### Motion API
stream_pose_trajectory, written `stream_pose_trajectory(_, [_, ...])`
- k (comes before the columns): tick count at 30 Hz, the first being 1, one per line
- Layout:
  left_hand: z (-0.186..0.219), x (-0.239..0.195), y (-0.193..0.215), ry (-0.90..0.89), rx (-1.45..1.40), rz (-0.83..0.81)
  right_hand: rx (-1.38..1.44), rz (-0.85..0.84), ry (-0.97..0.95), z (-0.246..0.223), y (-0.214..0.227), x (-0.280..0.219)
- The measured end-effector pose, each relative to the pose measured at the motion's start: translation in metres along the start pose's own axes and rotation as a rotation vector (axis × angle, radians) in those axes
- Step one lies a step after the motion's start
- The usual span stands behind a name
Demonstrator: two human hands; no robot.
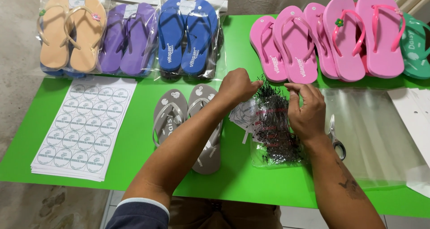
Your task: The person picks up a pair of flip-flops, places them inside a plastic bag, and seals the bag using an adhesive strip.
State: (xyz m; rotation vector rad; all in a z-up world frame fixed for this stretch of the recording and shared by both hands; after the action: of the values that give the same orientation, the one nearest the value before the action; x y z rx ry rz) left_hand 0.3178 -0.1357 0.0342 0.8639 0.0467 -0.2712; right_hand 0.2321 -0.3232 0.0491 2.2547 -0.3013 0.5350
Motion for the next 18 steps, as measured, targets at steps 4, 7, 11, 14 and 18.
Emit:
stream_pose_trajectory(4, [-0.002, 0.000, -0.007, 0.001, 0.039, -0.062, 0.042, -0.009, 0.017, -0.004, -0.004, -0.003])
stream_pose_trajectory(7, [-0.021, 0.019, -0.031, 0.002, 0.063, -0.112, 0.046, -0.020, 0.046, -0.008, -0.008, -0.005])
stream_pose_trajectory(11, [-0.051, 0.047, -0.066, -0.041, -0.010, -0.149, 0.029, -0.039, 0.076, -0.012, -0.011, -0.007])
stream_pose_trajectory(14, [-0.042, 0.034, -0.059, -0.076, -0.049, -0.153, -0.006, -0.062, 0.118, -0.011, -0.015, -0.008])
stream_pose_trajectory(18, [-0.034, 0.021, -0.047, -0.084, -0.132, -0.110, -0.128, -0.110, 0.191, -0.008, -0.024, -0.012])
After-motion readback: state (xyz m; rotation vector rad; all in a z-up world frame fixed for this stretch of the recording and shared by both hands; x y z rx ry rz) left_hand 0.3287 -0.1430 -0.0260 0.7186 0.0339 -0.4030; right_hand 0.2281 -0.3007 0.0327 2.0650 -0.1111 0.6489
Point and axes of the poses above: each hand's wrist, its own x-axis towards the middle knuckle, its own y-axis out of the back of the hand, z = x × y, the point moved 6 cm from there along x, towards the middle knuckle, and after that the axes turned 4 degrees about -y, right-handed, at the moved point
